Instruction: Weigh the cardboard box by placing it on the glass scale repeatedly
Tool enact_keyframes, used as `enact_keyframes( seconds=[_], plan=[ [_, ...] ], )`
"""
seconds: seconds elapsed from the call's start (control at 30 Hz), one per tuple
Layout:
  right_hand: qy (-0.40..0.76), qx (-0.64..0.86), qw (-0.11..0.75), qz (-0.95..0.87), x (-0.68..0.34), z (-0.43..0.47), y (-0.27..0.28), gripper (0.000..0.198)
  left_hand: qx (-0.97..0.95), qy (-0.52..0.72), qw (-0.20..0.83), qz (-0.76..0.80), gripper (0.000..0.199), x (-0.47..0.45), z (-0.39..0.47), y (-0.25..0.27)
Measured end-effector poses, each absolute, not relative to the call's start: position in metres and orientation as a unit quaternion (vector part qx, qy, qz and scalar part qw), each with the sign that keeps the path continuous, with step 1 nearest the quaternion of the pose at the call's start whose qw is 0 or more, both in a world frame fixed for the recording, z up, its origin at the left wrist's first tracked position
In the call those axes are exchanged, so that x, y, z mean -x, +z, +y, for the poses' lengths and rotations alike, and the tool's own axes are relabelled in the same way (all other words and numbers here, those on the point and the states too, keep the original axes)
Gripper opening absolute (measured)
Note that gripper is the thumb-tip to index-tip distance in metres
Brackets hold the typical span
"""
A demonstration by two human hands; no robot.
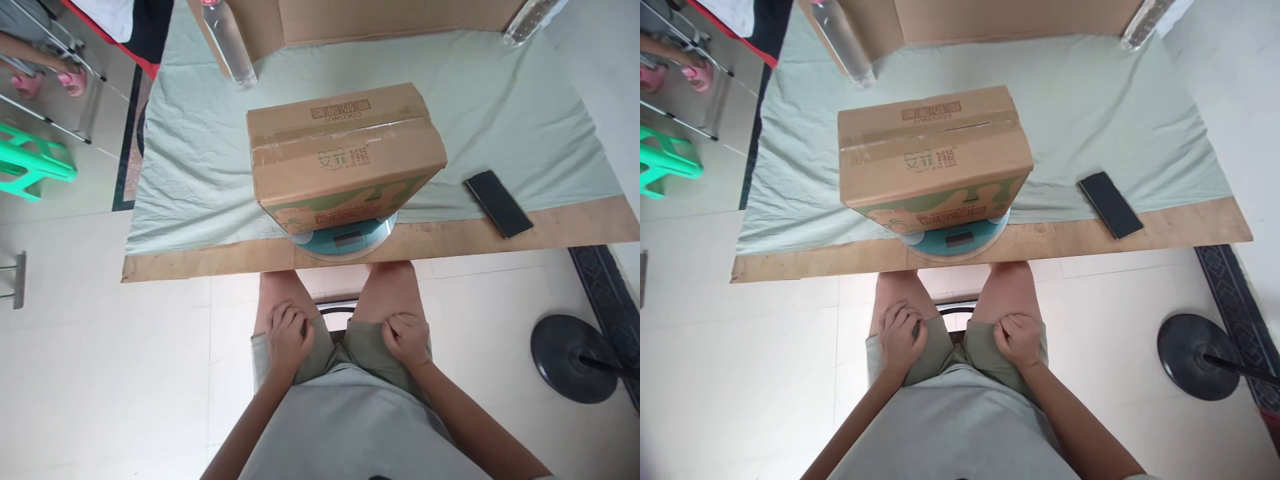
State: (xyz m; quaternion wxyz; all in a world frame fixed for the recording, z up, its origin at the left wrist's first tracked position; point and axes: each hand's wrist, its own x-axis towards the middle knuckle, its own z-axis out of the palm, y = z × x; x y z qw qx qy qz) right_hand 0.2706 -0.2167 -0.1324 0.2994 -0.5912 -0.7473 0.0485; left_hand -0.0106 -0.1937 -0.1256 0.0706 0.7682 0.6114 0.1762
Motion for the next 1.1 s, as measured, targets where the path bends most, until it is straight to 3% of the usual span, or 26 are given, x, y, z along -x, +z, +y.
enact_keyframes(
  seconds=[0.47,0.73,0.9,1.0,1.1],
  plan=[
    [0.048,0.591,0.300,-0.747,-0.275,-0.217,-0.137,0.036,-0.777,0.138,0.034,0.614,0.013,0.019,-0.194,-0.127],
    [0.065,0.598,0.289,-0.745,-0.277,-0.214,-0.134,0.035,-0.791,0.047,0.082,0.604,0.018,-0.006,-0.187,-0.124],
    [0.083,0.612,0.309,-0.724,-0.272,-0.206,-0.119,0.037,-0.769,0.145,0.106,0.614,0.026,0.010,-0.181,-0.131],
    [0.121,0.627,0.323,-0.699,-0.282,-0.181,-0.099,0.036,-0.719,0.306,0.120,0.613,0.054,0.036,-0.156,-0.119],
    [0.135,0.646,0.363,-0.658,-0.302,-0.134,-0.075,0.018,-0.702,0.416,0.160,0.555,0.069,0.052,-0.108,-0.087]
  ],
)
